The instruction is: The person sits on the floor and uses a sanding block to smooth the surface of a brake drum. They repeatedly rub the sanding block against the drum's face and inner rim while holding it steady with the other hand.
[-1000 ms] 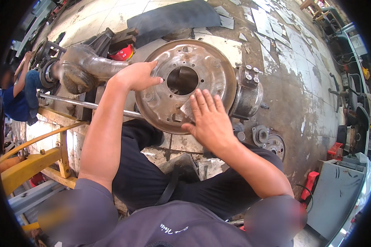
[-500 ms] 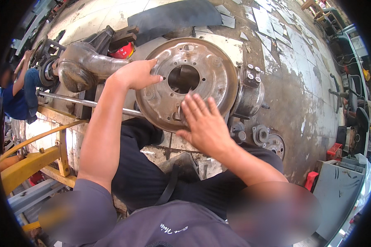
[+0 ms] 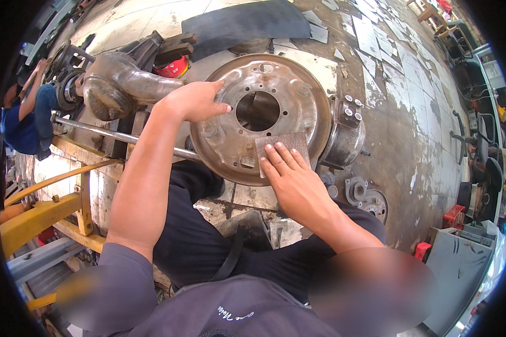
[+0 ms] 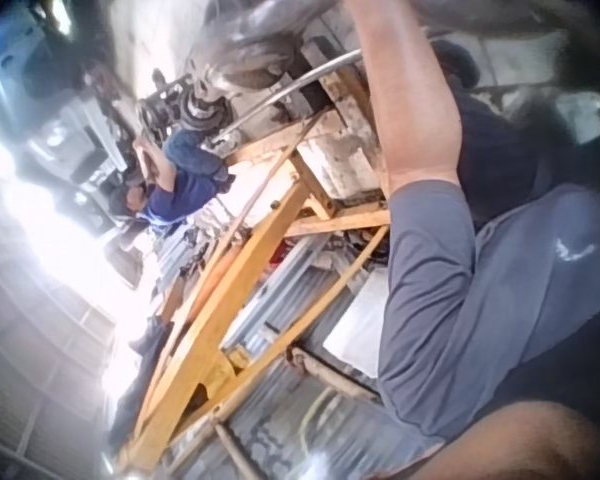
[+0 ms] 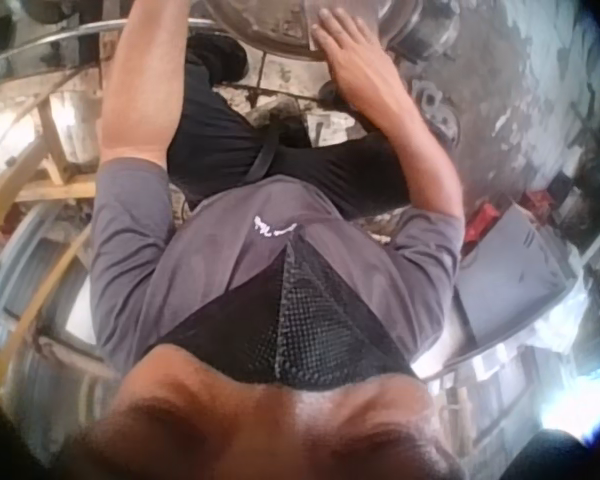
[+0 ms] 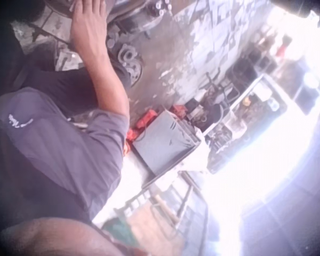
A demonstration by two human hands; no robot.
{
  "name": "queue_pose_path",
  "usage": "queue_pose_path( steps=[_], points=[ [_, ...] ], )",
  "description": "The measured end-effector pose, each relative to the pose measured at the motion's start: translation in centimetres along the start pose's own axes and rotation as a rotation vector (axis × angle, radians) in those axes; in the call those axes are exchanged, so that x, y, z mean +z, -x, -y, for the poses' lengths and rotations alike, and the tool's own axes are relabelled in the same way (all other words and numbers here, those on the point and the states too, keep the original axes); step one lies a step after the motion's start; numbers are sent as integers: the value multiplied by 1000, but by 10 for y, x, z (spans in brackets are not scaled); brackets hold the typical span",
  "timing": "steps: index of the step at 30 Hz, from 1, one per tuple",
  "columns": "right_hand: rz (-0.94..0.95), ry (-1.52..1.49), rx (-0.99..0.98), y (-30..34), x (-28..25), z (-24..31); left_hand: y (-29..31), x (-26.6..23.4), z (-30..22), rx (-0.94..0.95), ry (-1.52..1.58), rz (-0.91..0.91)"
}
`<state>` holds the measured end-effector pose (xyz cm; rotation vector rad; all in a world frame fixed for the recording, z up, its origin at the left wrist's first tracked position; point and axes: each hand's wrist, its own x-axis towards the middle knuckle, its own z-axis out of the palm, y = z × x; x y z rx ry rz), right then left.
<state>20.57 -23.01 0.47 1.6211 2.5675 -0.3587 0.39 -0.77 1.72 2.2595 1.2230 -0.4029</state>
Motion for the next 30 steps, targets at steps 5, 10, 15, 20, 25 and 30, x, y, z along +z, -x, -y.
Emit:
queue_pose_path(
  steps=[5,10,15,20,25,30],
  points=[
    [-113,-28,109,-24,18,2,0,-3,-9,13,-15,4],
    [-46,6,102,-16,12,18,-2,2,4,36,-26,10],
    [-42,23,164,-11,17,25,-3,0,-1,11,-45,42],
    [-35,67,182,-31,18,15,-7,4,4,27,-31,15],
    [-5,49,174,-3,17,31,-1,-4,0,-7,-34,47],
    [-56,65,162,-26,17,18,-2,-3,-5,0,-40,52]
  ],
)
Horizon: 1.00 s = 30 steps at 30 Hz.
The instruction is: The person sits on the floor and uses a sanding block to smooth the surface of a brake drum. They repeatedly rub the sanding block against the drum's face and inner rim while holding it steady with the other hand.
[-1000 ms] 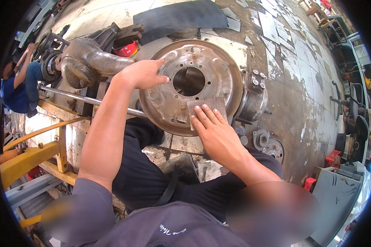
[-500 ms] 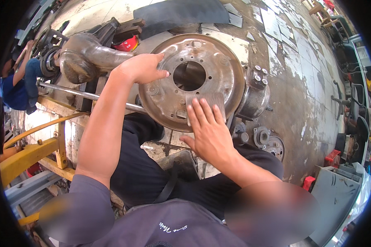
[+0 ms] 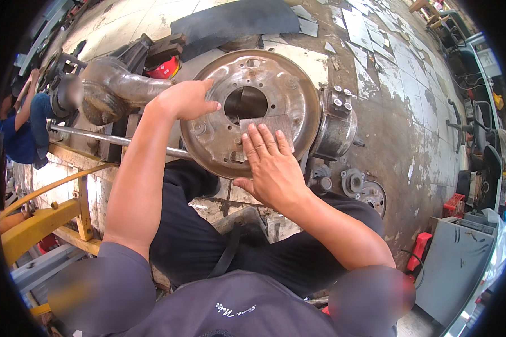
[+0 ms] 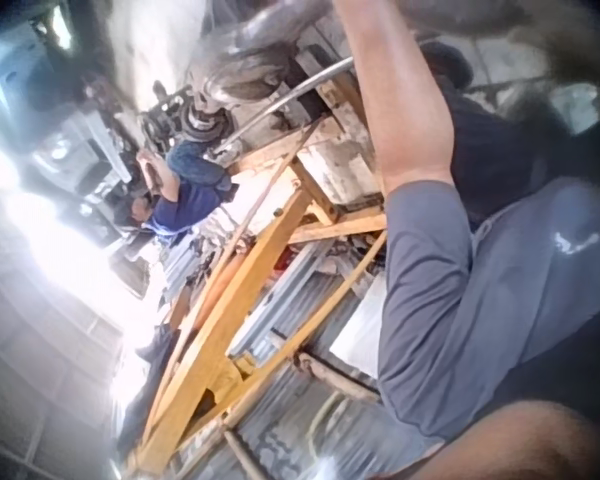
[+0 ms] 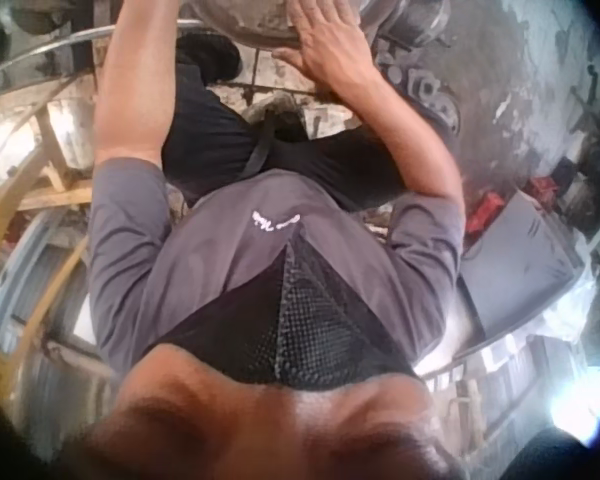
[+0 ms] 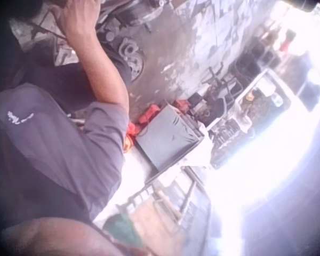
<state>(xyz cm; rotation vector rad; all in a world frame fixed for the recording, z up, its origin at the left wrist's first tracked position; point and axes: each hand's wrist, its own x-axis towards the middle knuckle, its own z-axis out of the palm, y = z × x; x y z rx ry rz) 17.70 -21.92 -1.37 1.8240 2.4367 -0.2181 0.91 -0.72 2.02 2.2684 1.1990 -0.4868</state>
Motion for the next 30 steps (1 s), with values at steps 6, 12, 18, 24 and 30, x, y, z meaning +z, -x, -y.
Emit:
queue_pose_path(
  steps=[6,12,18,24,30],
  points=[
    [29,-51,-4,24,-5,6,-1,7,5,5,-13,-59],
    [35,-12,16,-1,-5,1,-2,4,1,-21,-18,-2],
    [15,-31,20,19,-2,5,-2,2,3,16,-37,-28],
    [58,-17,22,5,-7,3,-2,7,5,11,-33,-42],
    [8,-44,0,14,-3,0,-1,3,3,22,-9,-10]
  ],
)
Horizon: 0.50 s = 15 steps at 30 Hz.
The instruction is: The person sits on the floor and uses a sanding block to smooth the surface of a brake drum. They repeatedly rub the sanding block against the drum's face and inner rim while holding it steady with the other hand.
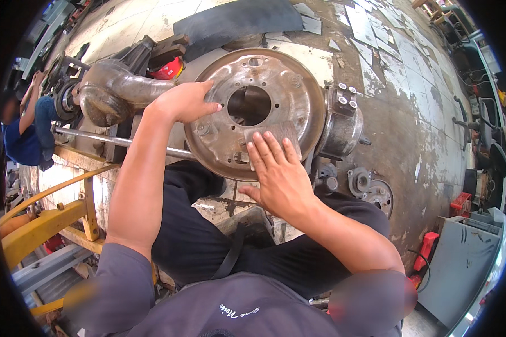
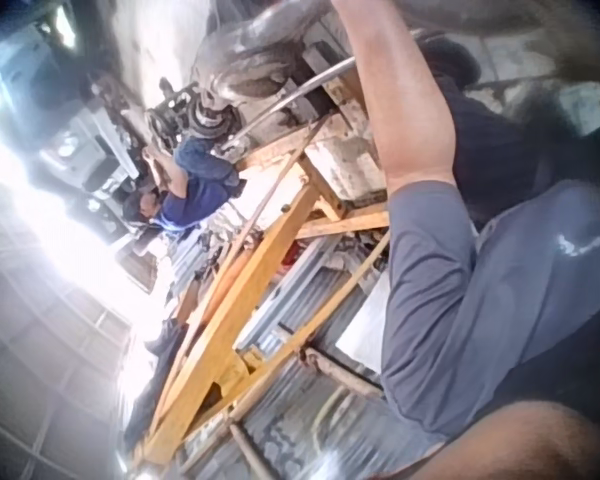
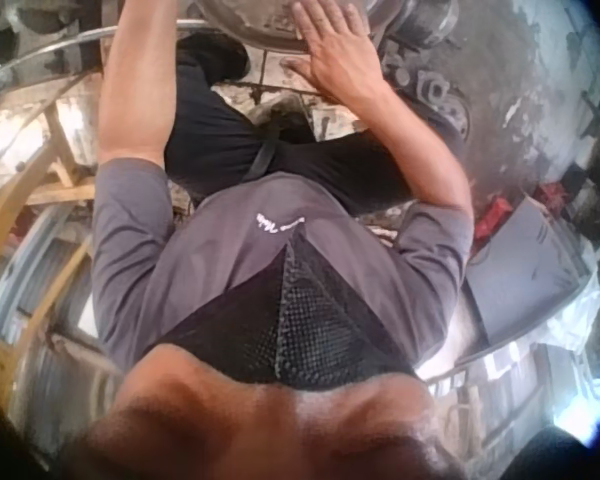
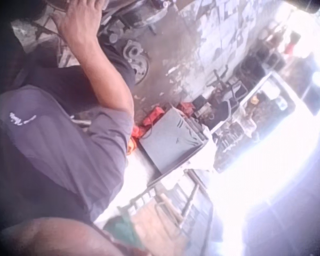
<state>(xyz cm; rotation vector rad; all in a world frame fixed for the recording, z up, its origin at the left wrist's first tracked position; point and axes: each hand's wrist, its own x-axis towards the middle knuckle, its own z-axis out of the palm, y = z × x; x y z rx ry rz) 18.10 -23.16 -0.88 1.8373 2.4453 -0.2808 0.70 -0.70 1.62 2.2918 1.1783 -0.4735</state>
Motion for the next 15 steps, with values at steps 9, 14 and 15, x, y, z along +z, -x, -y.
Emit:
queue_pose_path(
  steps=[9,14,15],
  points=[
    [35,6,8,9,2,9,-1,2,4,13,-10,-29],
    [-10,46,45,-17,7,-1,-4,0,-3,-12,-27,16],
    [-10,48,45,-19,9,-1,0,3,0,-19,-22,8]
  ],
)
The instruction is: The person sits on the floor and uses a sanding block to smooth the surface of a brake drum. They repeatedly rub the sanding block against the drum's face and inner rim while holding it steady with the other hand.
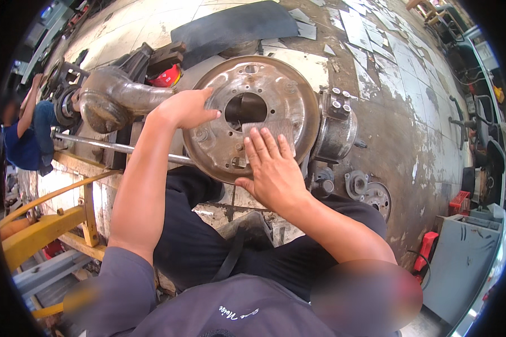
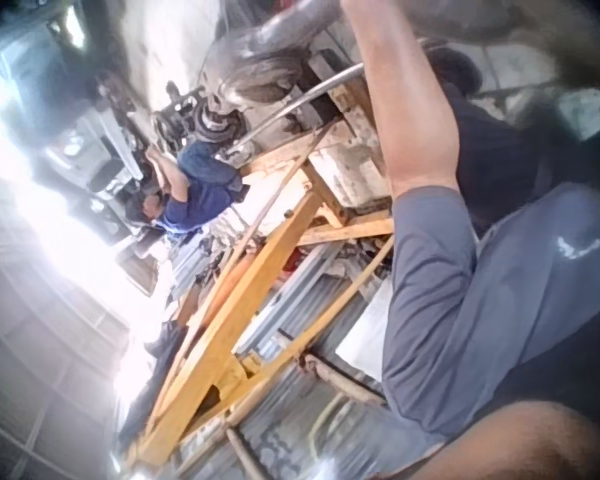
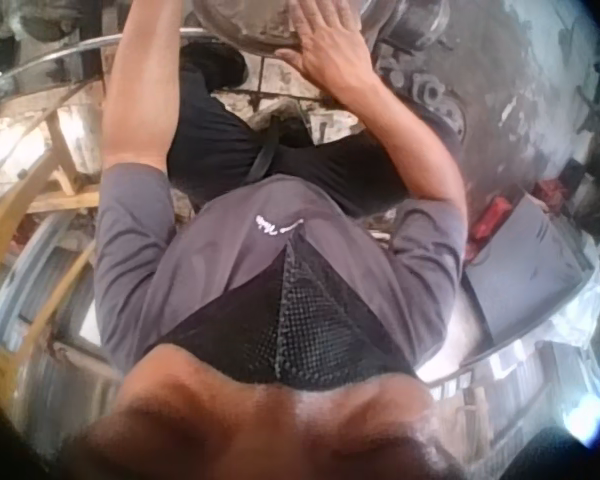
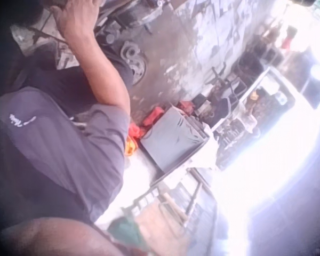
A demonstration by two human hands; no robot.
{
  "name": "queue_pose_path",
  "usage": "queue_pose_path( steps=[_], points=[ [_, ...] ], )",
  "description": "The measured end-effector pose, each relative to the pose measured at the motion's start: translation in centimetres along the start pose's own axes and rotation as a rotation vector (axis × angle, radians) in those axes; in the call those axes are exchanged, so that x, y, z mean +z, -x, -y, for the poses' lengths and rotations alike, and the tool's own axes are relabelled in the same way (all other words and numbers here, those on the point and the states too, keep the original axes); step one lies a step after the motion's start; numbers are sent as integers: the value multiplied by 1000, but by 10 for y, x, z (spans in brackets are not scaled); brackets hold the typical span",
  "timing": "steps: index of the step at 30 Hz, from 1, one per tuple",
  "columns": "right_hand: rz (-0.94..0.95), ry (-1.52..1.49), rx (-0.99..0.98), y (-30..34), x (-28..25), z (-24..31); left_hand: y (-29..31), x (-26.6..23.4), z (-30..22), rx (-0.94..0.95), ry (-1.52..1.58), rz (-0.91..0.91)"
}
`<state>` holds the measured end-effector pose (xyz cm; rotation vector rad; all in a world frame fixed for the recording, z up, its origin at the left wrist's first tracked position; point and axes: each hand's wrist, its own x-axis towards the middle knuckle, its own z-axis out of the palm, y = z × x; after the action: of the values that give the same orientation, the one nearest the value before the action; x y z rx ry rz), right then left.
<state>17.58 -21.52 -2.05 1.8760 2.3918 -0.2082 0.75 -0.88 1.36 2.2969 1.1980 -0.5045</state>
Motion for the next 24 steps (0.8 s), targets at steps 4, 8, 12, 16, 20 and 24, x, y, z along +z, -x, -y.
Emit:
queue_pose_path(
  steps=[4,8,12,16,20,24],
  points=[
    [70,-38,-9,31,-9,12,3,-2,5,16,23,-19],
    [5,-37,4,10,-7,1,-1,-3,-3,10,-6,-4],
    [48,-30,-2,7,-11,4,1,0,0,-2,-3,-13],
    [40,-72,-10,30,-11,7,-1,0,1,26,-3,-29],
    [-49,-76,3,-4,-3,-2,-4,0,-2,10,-4,-25],
    [64,-37,-32,10,-15,2,2,-1,-2,-7,-21,-11]
  ],
)
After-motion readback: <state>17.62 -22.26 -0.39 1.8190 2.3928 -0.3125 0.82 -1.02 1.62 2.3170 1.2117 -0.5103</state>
